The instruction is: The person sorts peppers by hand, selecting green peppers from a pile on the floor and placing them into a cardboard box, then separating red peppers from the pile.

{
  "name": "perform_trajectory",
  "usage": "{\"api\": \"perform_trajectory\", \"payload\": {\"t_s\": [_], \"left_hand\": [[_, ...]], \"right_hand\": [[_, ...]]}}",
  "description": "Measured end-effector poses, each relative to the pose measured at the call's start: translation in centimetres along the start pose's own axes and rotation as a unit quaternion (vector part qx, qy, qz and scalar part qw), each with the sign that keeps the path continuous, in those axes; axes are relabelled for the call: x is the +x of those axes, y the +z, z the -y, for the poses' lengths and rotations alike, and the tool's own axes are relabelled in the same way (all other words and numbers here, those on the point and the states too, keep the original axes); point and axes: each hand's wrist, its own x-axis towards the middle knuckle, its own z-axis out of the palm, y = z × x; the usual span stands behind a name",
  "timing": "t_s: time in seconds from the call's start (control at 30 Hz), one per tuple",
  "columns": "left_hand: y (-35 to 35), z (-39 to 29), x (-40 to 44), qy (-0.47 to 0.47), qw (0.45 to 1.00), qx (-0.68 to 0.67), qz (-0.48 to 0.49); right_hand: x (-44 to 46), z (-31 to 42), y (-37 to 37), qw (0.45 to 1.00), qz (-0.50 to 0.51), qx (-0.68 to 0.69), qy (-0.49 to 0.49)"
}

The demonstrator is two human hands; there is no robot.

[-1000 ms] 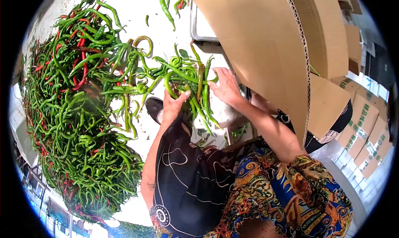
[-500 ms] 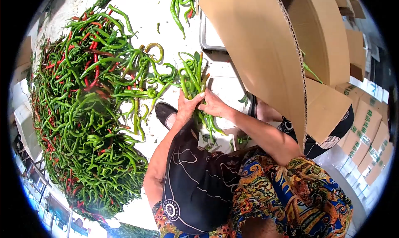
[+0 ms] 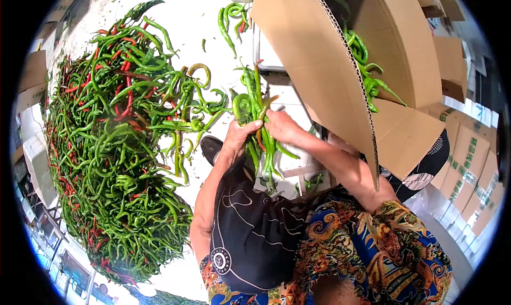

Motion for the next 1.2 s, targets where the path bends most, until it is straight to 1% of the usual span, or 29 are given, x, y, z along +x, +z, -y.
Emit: {"api": "perform_trajectory", "payload": {"t_s": [0.03,0.07,0.1,0.17,0.2,0.23,0.27,0.3,0.33,0.37,0.4,0.43,0.5,0.57,0.6,0.63,0.7,0.73,0.77,0.83,0.87,0.9,0.97,1.0,1.03,1.1,1.17,1.2], "left_hand": [[0.0,0.0,-0.1,-0.011,0.999,-0.031,-0.009],[-1.0,0.3,0.2,-0.020,0.998,-0.064,-0.004],[-1.1,0.1,0.5,-0.010,0.994,-0.111,0.008],[-1.2,0.1,0.7,0.006,0.989,-0.146,0.005],[-1.3,0.1,0.7,0.005,0.986,-0.160,0.043],[-1.6,0.1,0.7,-0.023,0.991,-0.122,0.052],[-1.5,0.6,1.1,-0.008,0.997,-0.074,0.029],[-1.2,0.9,1.4,0.008,1.000,-0.025,0.006],[-1.3,1.0,1.4,0.014,0.999,-0.031,-0.010],[-1.8,0.8,1.5,-0.006,0.999,-0.047,-0.011],[-1.7,0.7,1.4,0.000,0.996,-0.091,-0.004],[-1.8,0.7,1.2,0.004,0.991,-0.134,0.003],[-2.6,1.2,1.3,0.010,0.983,-0.183,0.017],[-2.6,1.1,1.0,0.029,0.978,-0.203,0.044],[-2.6,0.8,0.7,0.010,0.971,-0.227,0.069],[-3.1,1.4,0.9,-0.009,0.966,-0.249,0.062],[-3.0,1.3,0.7,-0.021,0.958,-0.264,0.112],[-2.8,1.7,0.6,-0.008,0.964,-0.256,0.076],[-3.0,1.7,0.5,-0.025,0.958,-0.274,0.077],[-3.5,0.8,-0.3,-0.019,0.965,-0.256,0.058],[-3.6,1.0,-0.4,0.019,0.967,-0.251,0.028],[-3.3,0.1,-1.2,0.008,0.969,-0.245,0.002],[-4.1,-0.7,-1.3,0.008,0.971,-0.239,0.007],[-3.7,-1.2,-1.4,0.056,0.964,-0.256,0.039],[-4.1,-1.7,-1.7,0.037,0.969,-0.237,0.056],[-3.4,-2.5,-1.8,0.075,0.964,-0.253,0.016],[-3.8,-3.2,-1.9,0.060,0.962,-0.262,0.048],[-3.6,-3.8,-2.1,0.072,0.957,-0.278,0.045]], "right_hand": [[0.3,-0.3,-0.6,0.998,0.028,0.053,0.007],[0.3,-0.3,-0.5,0.973,0.032,0.224,0.038],[0.2,0.3,-0.7,0.918,0.034,0.388,0.069],[-0.4,1.2,-1.2,0.931,0.001,0.354,0.087],[0.0,0.8,-0.6,0.964,-0.020,0.262,0.049],[0.5,0.5,0.0,0.985,-0.040,0.168,0.009],[0.7,0.0,0.4,0.995,-0.086,0.050,0.002],[0.6,0.1,0.2,0.995,-0.079,0.053,-0.008],[0.8,0.2,-0.2,0.996,-0.073,0.054,-0.021],[1.1,0.3,-0.4,0.996,-0.066,0.056,-0.033],[1.6,-0.2,-0.2,0.996,-0.043,0.081,-0.015],[1.1,1.2,-1.6,0.987,0.018,0.154,0.045],[0.6,2.3,-2.6,0.972,0.072,0.207,0.083],[0.0,2.1,-2.4,0.964,0.043,0.251,0.074],[-0.4,2.4,-2.3,0.959,0.029,0.274,0.069],[-0.6,2.7,-2.3,0.961,0.028,0.268,0.062],[-1.0,3.4,-2.6,0.965,0.023,0.256,0.048],[-1.0,3.4,-2.5,0.967,0.035,0.249,0.042],[-1.2,2.9,-1.7,0.965,-0.001,0.263,-0.012],[-2.6,4.4,-2.1,0.965,-0.063,0.245,-0.076],[-4.1,6.8,-3.9,0.972,-0.047,0.229,-0.033],[-4.7,6.7,-4.0,0.972,-0.070,0.220,-0.046],[-5.6,6.5,-4.3,0.970,-0.118,0.202,-0.070],[-6.0,6.8,-4.3,0.961,-0.115,0.246,-0.046],[-6.3,7.1,-4.4,0.963,-0.126,0.234,-0.050],[-6.9,7.8,-4.7,0.964,-0.147,0.212,-0.057],[-8.3,9.1,-5.4,0.979,-0.154,0.111,-0.081],[-8.9,9.1,-5.5,0.980,-0.142,0.107,-0.091]]}}
